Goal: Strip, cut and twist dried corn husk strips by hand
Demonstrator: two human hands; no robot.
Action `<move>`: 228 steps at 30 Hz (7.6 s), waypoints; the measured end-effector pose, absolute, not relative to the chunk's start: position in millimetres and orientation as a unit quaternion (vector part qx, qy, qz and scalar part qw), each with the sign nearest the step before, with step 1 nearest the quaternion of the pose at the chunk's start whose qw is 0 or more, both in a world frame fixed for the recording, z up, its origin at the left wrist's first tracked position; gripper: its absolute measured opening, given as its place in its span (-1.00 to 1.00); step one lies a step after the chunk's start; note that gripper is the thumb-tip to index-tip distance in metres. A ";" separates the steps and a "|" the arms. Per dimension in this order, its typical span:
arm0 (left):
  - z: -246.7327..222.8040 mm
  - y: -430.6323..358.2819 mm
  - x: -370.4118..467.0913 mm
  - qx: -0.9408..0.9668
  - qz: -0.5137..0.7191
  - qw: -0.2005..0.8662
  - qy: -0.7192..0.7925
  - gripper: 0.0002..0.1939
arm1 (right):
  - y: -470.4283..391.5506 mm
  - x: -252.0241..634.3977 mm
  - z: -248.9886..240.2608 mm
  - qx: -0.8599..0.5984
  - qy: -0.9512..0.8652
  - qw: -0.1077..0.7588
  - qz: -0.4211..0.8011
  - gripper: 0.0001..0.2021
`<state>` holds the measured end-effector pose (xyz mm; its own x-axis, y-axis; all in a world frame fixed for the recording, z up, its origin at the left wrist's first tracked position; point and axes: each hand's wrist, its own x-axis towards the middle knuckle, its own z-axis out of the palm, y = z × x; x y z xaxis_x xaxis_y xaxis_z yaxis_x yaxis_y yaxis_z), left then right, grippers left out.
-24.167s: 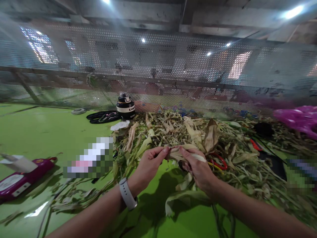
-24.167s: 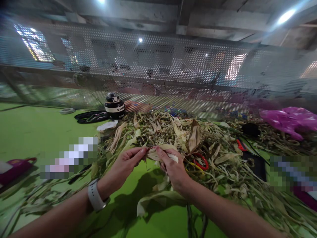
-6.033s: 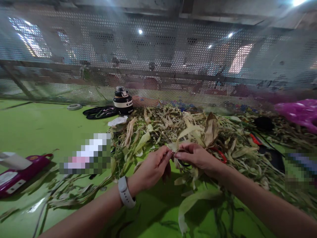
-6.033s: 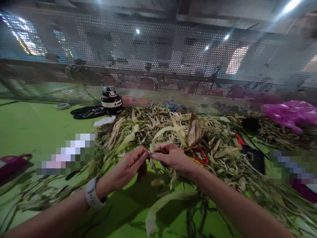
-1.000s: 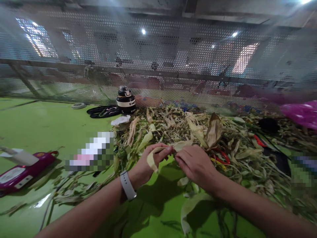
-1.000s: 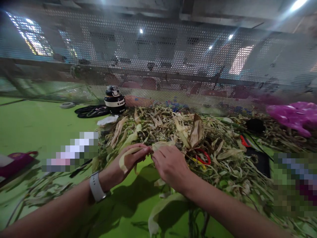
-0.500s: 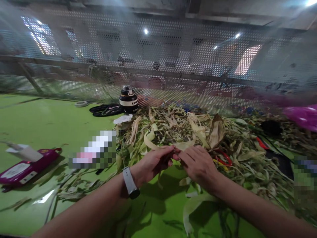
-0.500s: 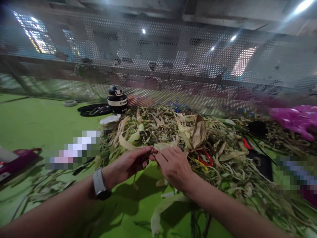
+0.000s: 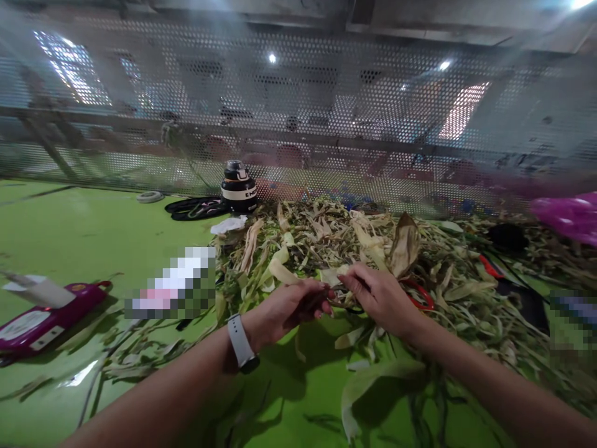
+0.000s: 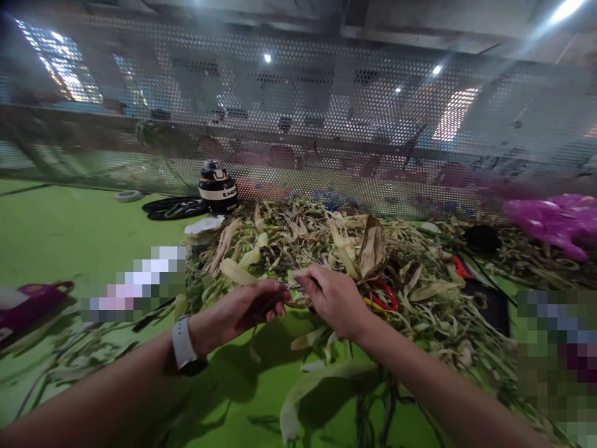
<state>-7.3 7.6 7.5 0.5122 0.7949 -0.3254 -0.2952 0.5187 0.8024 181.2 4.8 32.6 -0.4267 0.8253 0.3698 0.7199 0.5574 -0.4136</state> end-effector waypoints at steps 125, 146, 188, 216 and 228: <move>-3.4 1.5 2.8 0.560 0.333 0.611 0.450 -0.58 | 0.5 176.9 34.3 -0.481 -0.788 0.219 0.315 -0.81; 5.4 -5.5 3.7 0.506 0.407 0.656 0.384 -0.73 | 7.0 177.8 38.6 -0.466 -0.720 0.307 0.412 -0.80; 8.3 -2.2 -2.6 0.504 0.409 0.651 0.392 -0.75 | 9.0 175.7 36.2 -0.456 -0.623 0.397 0.496 -0.82; 17.3 4.3 -6.5 0.538 0.436 0.587 0.420 -0.77 | -3.1 178.5 39.9 -0.439 -0.790 0.289 0.316 -0.86; 15.7 -12.2 2.5 0.637 0.313 0.610 0.353 -0.61 | -1.5 166.0 34.4 -0.420 -0.647 0.388 0.505 -0.74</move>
